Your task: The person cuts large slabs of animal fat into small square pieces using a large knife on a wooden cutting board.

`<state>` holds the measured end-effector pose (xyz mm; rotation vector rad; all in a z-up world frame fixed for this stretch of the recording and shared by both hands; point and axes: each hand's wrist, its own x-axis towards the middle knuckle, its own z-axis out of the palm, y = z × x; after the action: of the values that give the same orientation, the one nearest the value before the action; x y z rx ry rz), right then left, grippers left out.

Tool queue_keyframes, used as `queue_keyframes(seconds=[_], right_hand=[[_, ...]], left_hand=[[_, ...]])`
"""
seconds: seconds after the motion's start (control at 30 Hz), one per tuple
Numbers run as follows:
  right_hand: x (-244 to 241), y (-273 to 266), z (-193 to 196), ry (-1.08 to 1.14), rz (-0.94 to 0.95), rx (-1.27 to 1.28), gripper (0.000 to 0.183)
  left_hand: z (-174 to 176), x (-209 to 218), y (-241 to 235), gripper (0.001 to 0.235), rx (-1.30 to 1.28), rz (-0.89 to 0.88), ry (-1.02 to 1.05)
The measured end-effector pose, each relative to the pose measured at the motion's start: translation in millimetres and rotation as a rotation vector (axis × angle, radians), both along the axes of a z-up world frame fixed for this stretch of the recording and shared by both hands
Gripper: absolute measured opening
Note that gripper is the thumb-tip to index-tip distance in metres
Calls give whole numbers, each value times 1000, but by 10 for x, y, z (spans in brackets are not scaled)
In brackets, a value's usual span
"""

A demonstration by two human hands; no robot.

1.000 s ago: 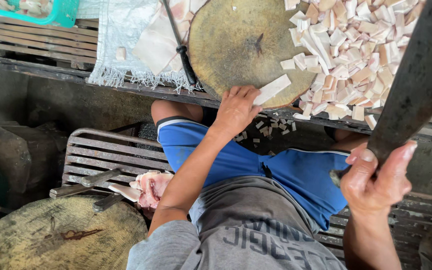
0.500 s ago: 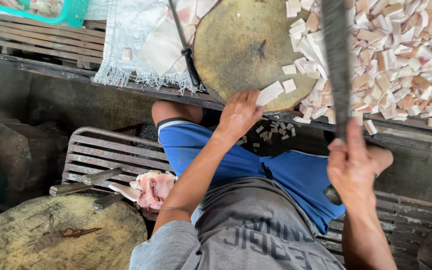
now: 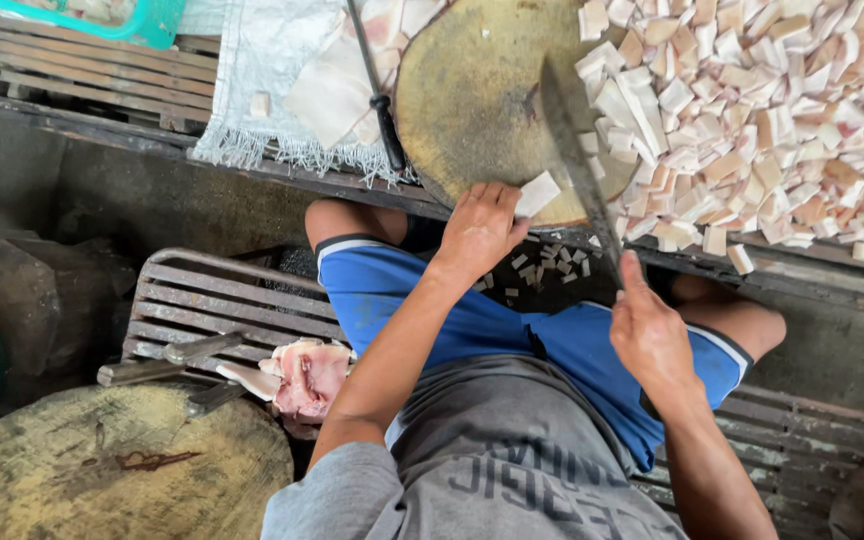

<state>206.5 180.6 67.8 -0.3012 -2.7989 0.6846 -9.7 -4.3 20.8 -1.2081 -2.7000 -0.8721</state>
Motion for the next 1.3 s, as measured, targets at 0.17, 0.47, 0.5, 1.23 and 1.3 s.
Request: queue_keyframes(seconds=[0.17,0.47,0.5,1.23,1.3], right_hand=[[147,129,336,264,-126,-158,60],[-96,-162,-82,-111,10,33,67],[-105,-150,-63,-193,-4,-18,66],[-132,157,16,-176,-259,-699,64],[-158,238,12,-77,-298,-875,68]], left_hand=[[-79,-23,-3,37,21,-13,34],[58,-47,11,36,-1,2,11],[71,-72,28,36,-17,-8,0],[197,-271,-7,29,58,-91,-162],[160,-435,143,21,153,-81,-195]])
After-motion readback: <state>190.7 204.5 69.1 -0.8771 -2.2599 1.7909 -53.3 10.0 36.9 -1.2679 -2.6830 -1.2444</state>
